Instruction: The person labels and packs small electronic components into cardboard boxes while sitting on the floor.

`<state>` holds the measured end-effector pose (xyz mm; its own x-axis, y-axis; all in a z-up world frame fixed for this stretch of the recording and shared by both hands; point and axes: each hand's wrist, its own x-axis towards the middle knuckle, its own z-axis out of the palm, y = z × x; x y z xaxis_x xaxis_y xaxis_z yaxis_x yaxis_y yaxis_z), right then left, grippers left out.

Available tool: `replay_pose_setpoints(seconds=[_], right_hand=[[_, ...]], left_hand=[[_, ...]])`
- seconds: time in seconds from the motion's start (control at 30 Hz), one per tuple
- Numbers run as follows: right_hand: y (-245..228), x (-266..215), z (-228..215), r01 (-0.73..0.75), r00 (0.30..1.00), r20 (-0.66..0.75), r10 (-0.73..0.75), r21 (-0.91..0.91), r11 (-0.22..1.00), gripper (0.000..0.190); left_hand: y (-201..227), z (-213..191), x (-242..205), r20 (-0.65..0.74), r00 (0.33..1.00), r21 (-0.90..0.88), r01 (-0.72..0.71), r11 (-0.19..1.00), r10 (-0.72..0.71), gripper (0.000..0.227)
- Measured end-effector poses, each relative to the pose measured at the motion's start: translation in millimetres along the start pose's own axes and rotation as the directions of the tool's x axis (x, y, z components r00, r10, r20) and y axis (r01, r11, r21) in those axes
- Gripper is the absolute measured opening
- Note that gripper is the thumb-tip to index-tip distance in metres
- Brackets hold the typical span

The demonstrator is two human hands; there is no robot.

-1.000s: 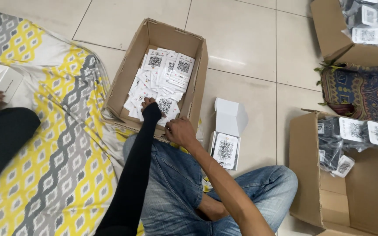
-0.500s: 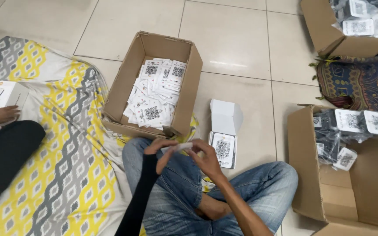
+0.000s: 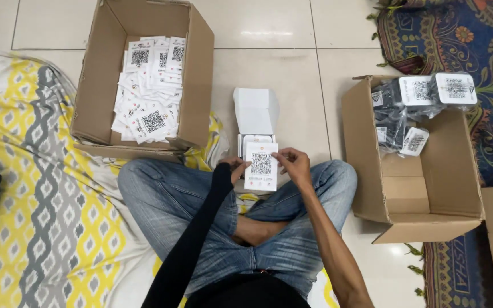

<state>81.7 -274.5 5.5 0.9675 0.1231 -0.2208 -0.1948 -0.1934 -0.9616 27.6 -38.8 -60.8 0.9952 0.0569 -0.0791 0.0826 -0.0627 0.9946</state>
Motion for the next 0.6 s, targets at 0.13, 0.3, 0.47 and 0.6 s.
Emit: replay_pose_setpoints(seconds=[0.13,0.3,0.47,0.6], right_hand=[[-27.1,20.0,11.8,-0.04,0.996,-0.08,0.026,-0.184,0.982,0.029],[2.8,38.7,17.5,-0.053,0.991,-0.131,0.008,-0.342,0.938,0.036],[12.4,69.7,12.7,0.012,0.993,-0.118,-0.027,-0.12,0.993,0.064],[-11.0,92.8,11.2,-0.082,0.996,0.024,0.082,-0.011,0.997,0.084]], left_hand=[[14.1,-2.8,24.7,-0.068,0.998,0.111,0.0,0.994,0.008,0.024],[10.2,-6.7,27.4,-0.16,0.987,0.366,0.085,0.927,-0.027,0.034],[-46.4,-14.9,106.9,-0.16,0.986,0.021,0.06,0.998,-0.056,0.073],[10.8,-27.4,146.3,0.04,0.936,-0.276,0.347,0.897,-0.35,0.101]])
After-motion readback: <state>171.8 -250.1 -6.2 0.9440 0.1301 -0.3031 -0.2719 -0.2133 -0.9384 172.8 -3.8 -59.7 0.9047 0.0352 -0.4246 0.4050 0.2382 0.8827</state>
